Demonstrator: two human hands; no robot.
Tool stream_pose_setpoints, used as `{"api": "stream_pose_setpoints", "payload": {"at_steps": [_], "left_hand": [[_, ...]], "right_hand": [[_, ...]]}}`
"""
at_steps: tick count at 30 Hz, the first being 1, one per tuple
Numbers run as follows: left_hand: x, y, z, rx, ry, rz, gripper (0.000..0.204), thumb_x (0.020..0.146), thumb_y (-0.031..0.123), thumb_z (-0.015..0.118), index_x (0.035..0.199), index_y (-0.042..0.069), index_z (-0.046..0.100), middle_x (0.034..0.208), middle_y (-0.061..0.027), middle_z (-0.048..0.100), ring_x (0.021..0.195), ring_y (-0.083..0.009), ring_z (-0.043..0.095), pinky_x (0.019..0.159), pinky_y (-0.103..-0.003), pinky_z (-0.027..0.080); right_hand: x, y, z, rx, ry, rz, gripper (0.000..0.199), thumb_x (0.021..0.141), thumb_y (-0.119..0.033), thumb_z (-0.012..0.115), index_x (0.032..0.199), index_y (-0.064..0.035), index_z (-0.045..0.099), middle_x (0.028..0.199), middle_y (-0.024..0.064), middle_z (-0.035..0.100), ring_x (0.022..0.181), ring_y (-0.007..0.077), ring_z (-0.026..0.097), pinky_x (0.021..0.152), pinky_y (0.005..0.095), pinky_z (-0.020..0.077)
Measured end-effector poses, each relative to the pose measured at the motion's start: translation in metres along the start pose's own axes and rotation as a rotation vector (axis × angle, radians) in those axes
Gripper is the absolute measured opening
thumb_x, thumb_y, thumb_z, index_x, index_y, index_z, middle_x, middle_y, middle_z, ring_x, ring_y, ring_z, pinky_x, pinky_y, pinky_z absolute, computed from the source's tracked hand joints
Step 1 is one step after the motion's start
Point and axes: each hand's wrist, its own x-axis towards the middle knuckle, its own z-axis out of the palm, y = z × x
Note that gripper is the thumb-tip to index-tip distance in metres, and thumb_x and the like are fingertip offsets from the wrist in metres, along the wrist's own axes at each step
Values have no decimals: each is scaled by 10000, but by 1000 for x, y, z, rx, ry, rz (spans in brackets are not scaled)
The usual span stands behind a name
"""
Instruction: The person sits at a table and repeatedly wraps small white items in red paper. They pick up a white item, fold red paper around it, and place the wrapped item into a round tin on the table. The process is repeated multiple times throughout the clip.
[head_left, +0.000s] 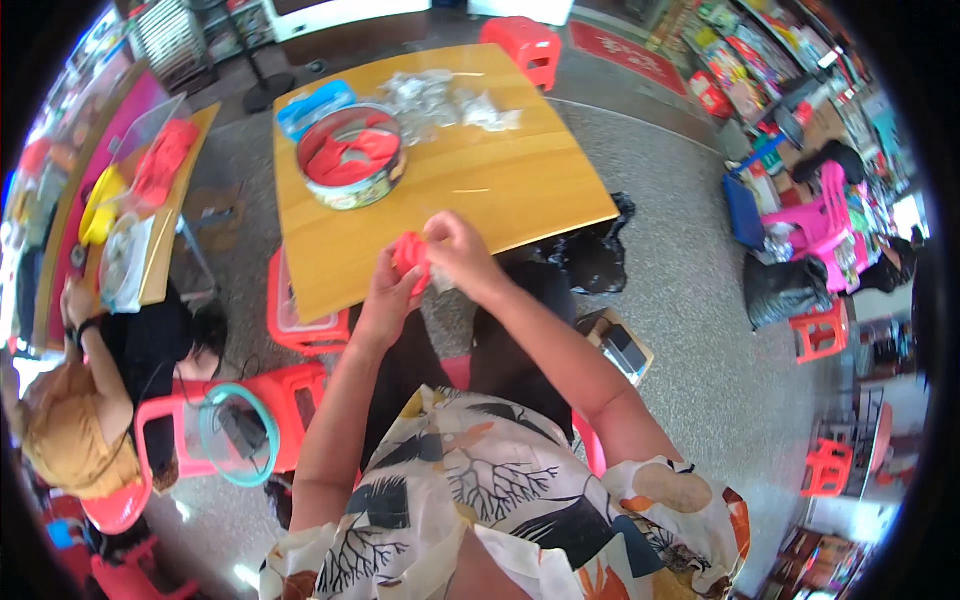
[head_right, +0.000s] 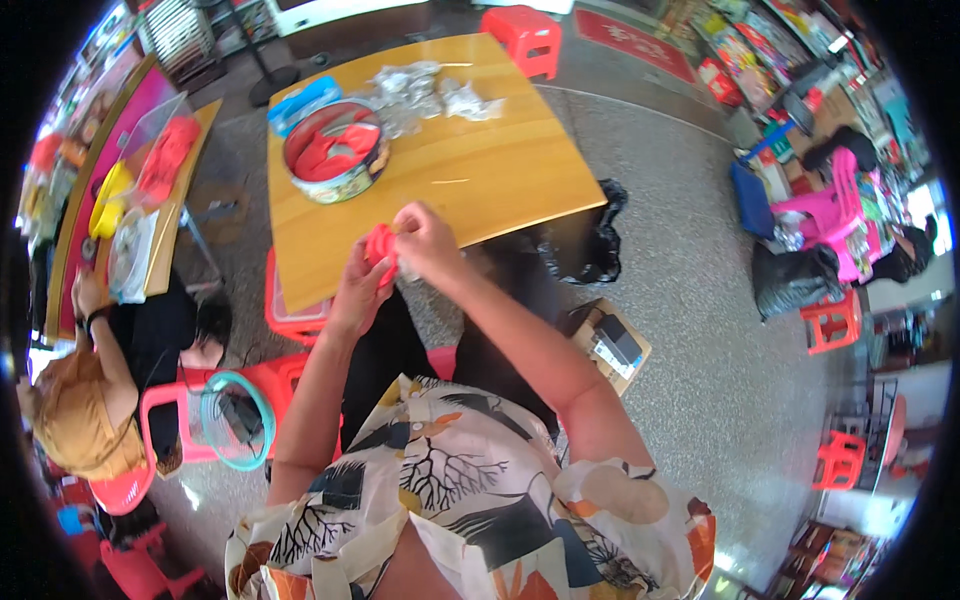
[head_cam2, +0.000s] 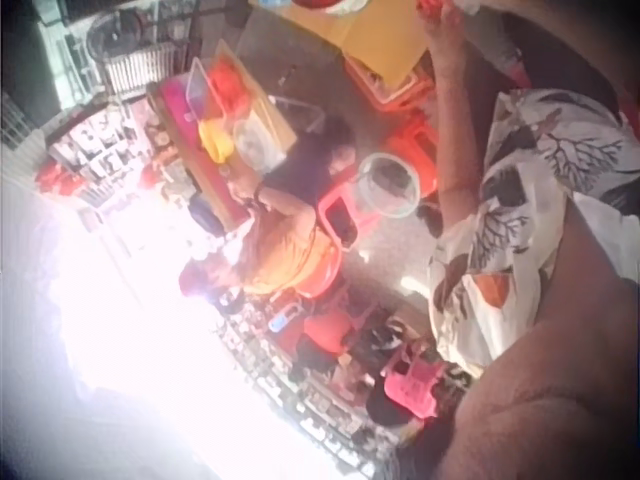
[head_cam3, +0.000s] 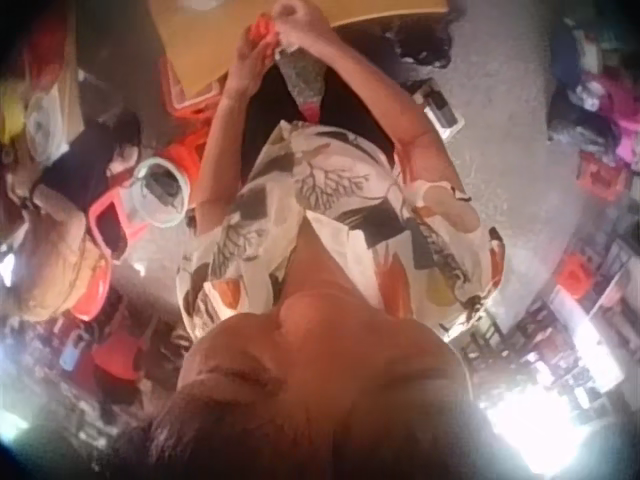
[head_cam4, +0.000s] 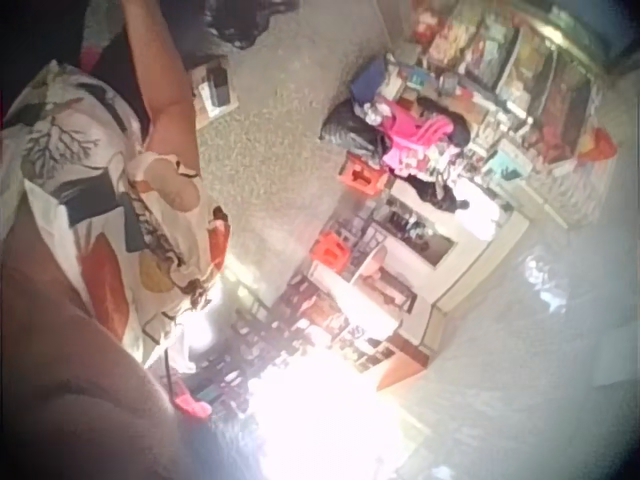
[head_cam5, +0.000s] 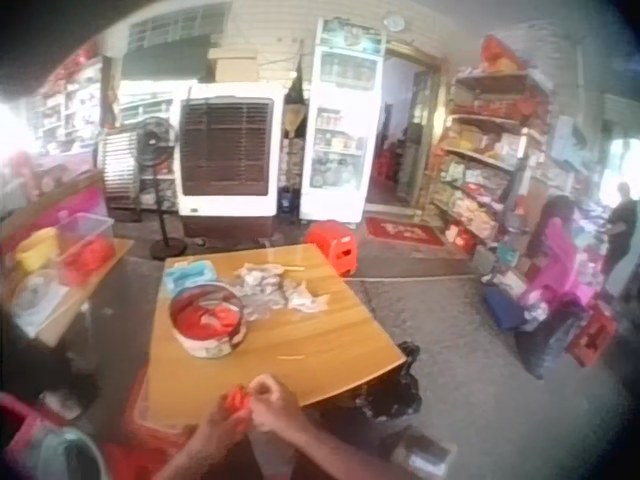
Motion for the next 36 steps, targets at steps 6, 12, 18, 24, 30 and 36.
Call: {"api": "stream_pose_setpoints", "payload": {"at_steps": [6, 12, 18, 24, 30, 36], "left_hand": [[-11, 19, -21, -88, 13, -21, 489, 987, 139, 516, 1429, 107, 308, 814, -23, 558, 534, -46, 404, 464, -170, 296], [-2, 27, -39, -204, -110, -139, 298, 985, 130, 482, 1277, 71, 480, 767, 7, 529, 524, -29, 388, 458, -161, 290], [26, 17, -74, 8, -183, -194, 257, 994, 125, 444, 1235, 72, 512, 818, -12, 558, 566, -39, 435, 509, -178, 354], [27, 22, -80, 625, 175, 170, 278, 965, 219, 557, 1186, 50, 566, 887, -35, 616, 772, -122, 581, 635, -249, 486], [0, 31, -56, 1335, 340, 649, 317, 809, 173, 721, 1086, 49, 630, 936, -112, 650, 964, -307, 600, 834, -408, 493], [24, 37, -73, 1248, 216, 398, 172, 802, 125, 701, 944, 34, 667, 871, -114, 659, 916, -250, 627, 840, -352, 479]], "right_hand": [[-14, -45, -23, 745, -396, 221, 399, 838, -78, 659, 1205, -67, 502, 1179, 72, 546, 1085, 173, 563, 914, 310, 478], [-13, -53, -9, 6, -339, -300, 391, 808, 35, 624, 1174, -65, 532, 1159, 89, 571, 1033, 212, 596, 816, 301, 516], [24, -6, 1, -349, -264, -360, 312, 811, 29, 615, 1100, -62, 541, 888, 89, 651, 852, 210, 657, 757, 318, 511], [22, -7, 26, -272, -175, -203, 145, 841, -8, 626, 965, -18, 550, 844, 133, 668, 743, 215, 679, 664, 335, 515], [34, 0, 35, -224, -177, -77, 224, 810, -106, 727, 948, -28, 569, 751, 105, 676, 639, 188, 678, 592, 318, 520], [46, 1, 40, -242, -238, -238, 227, 783, -140, 759, 905, -33, 600, 771, 77, 682, 709, 175, 676, 642, 323, 524]]}}
